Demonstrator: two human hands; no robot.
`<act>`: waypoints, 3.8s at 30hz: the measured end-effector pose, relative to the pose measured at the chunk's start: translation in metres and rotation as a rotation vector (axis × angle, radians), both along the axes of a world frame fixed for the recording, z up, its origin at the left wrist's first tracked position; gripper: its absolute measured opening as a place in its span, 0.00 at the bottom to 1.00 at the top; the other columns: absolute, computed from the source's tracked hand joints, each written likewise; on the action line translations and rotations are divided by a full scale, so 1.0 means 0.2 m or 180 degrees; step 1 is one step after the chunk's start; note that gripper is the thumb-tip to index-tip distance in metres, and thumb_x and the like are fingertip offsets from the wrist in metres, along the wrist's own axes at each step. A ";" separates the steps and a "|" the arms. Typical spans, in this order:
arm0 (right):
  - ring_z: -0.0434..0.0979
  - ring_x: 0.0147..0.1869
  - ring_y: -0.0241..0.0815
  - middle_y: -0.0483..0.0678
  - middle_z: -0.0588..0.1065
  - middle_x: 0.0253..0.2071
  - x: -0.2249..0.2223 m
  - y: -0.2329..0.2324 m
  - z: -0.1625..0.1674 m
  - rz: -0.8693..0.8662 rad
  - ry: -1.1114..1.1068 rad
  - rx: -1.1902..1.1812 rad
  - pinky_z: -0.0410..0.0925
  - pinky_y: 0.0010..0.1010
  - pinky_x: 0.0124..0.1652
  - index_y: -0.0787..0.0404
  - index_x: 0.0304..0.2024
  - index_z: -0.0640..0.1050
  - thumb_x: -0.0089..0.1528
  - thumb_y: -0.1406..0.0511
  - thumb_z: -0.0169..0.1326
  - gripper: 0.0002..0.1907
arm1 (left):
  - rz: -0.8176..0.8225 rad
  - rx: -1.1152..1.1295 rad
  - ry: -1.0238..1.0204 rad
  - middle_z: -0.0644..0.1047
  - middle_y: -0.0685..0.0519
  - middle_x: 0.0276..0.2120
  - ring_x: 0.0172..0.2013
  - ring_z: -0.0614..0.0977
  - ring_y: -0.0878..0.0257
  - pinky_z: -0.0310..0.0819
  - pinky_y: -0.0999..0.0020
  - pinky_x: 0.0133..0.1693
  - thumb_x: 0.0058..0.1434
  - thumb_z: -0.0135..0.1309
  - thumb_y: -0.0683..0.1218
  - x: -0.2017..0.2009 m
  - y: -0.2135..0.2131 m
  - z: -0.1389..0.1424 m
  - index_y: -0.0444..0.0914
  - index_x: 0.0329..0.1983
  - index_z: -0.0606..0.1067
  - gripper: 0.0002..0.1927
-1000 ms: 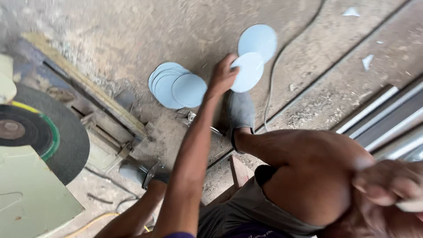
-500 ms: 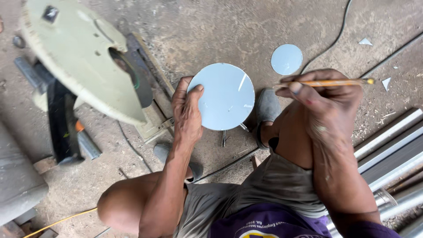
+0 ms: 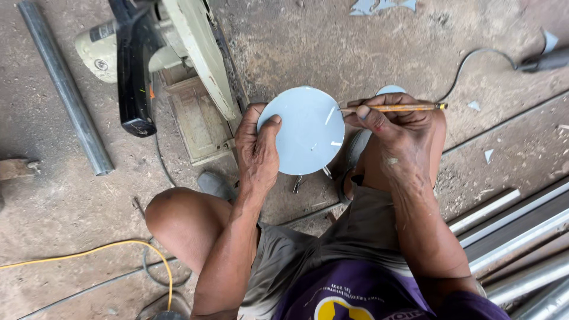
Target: The person sits on the floor and uses a pencil to draw concentric circles on several light-blue circular discs. The person handles the discs one at a time, drawing lines on each and placing them back on the floor.
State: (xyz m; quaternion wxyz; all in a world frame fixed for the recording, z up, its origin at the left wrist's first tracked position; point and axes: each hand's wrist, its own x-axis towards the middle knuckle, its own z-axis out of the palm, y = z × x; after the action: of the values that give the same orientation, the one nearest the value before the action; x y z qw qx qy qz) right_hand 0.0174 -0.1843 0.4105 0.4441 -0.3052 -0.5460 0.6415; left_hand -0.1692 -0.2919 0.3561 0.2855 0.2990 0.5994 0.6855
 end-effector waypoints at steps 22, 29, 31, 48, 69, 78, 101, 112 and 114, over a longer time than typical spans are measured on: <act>0.82 0.39 0.36 0.52 0.81 0.36 0.05 -0.01 -0.13 -0.0020 -0.0259 -0.0067 0.77 0.25 0.44 0.70 0.40 0.80 0.63 0.72 0.64 0.06 | -0.0047 0.0167 -0.0609 0.74 0.52 0.37 0.42 0.73 0.64 0.71 0.62 0.46 0.65 0.47 0.42 0.03 0.01 -0.07 0.36 0.43 0.75 0.08; 0.83 0.38 0.36 0.53 0.81 0.36 0.05 -0.03 -0.14 -0.0062 -0.0312 -0.0119 0.79 0.25 0.42 0.70 0.39 0.80 0.63 0.72 0.63 0.05 | 0.0029 0.0242 -0.0680 0.73 0.51 0.39 0.42 0.72 0.63 0.71 0.62 0.47 0.66 0.47 0.41 0.05 0.00 -0.08 0.35 0.43 0.75 0.08; 0.83 0.39 0.37 0.53 0.82 0.37 0.05 -0.03 -0.14 -0.0037 -0.0176 -0.0065 0.79 0.26 0.42 0.70 0.39 0.80 0.63 0.72 0.63 0.06 | 0.0061 0.0283 -0.0743 0.74 0.51 0.39 0.43 0.73 0.63 0.71 0.60 0.48 0.65 0.47 0.41 0.05 0.00 -0.09 0.35 0.43 0.75 0.08; 0.84 0.40 0.39 0.55 0.82 0.38 0.04 -0.07 -0.16 -0.0075 -0.0256 -0.0216 0.80 0.27 0.44 0.71 0.41 0.79 0.63 0.72 0.62 0.06 | 0.0133 0.0400 -0.0733 0.74 0.53 0.38 0.43 0.75 0.65 0.77 0.62 0.45 0.66 0.52 0.41 0.04 -0.02 -0.13 0.38 0.42 0.73 0.03; 0.84 0.40 0.40 0.55 0.81 0.37 0.04 -0.10 -0.23 -0.0010 -0.0146 -0.0065 0.81 0.30 0.44 0.72 0.41 0.78 0.64 0.74 0.61 0.05 | 0.0346 0.0288 -0.0798 0.74 0.52 0.40 0.44 0.74 0.64 0.76 0.61 0.47 0.66 0.51 0.42 0.05 -0.03 -0.11 0.38 0.43 0.73 0.05; 0.85 0.41 0.42 0.56 0.81 0.37 0.03 -0.11 -0.24 -0.0010 -0.0095 -0.0230 0.81 0.31 0.44 0.73 0.42 0.77 0.64 0.74 0.61 0.06 | 0.0456 0.0317 -0.0706 0.73 0.51 0.42 0.45 0.75 0.64 0.76 0.61 0.47 0.68 0.49 0.43 0.07 -0.03 -0.10 0.38 0.44 0.71 0.05; 0.85 0.41 0.42 0.57 0.81 0.36 -0.01 -0.13 -0.23 -0.0099 -0.0160 -0.0365 0.81 0.31 0.43 0.73 0.40 0.78 0.64 0.73 0.60 0.06 | 0.0555 0.0579 -0.0801 0.72 0.49 0.44 0.48 0.75 0.63 0.76 0.61 0.51 0.69 0.47 0.42 0.10 -0.02 -0.11 0.37 0.47 0.69 0.05; 0.84 0.39 0.41 0.57 0.81 0.37 -0.02 -0.06 -0.27 -0.0100 -0.0080 -0.0256 0.81 0.31 0.43 0.74 0.41 0.78 0.64 0.72 0.60 0.07 | 0.0533 0.0576 -0.0621 0.71 0.49 0.44 0.47 0.73 0.64 0.73 0.63 0.51 0.71 0.47 0.40 0.10 -0.02 -0.14 0.36 0.48 0.68 0.05; 0.84 0.40 0.41 0.57 0.81 0.38 -0.02 -0.04 -0.27 -0.0067 -0.0102 -0.0242 0.81 0.30 0.44 0.74 0.42 0.79 0.65 0.72 0.61 0.07 | 0.0502 0.0544 -0.0579 0.71 0.50 0.44 0.47 0.73 0.64 0.73 0.62 0.51 0.71 0.47 0.41 0.11 -0.02 -0.14 0.36 0.48 0.68 0.05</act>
State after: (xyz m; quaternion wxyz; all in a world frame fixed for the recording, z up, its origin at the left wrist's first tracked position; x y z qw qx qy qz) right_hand 0.0138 -0.1921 0.3567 0.4301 -0.3378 -0.5251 0.6520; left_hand -0.1478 -0.2954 0.3288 0.2574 0.2108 0.5321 0.7786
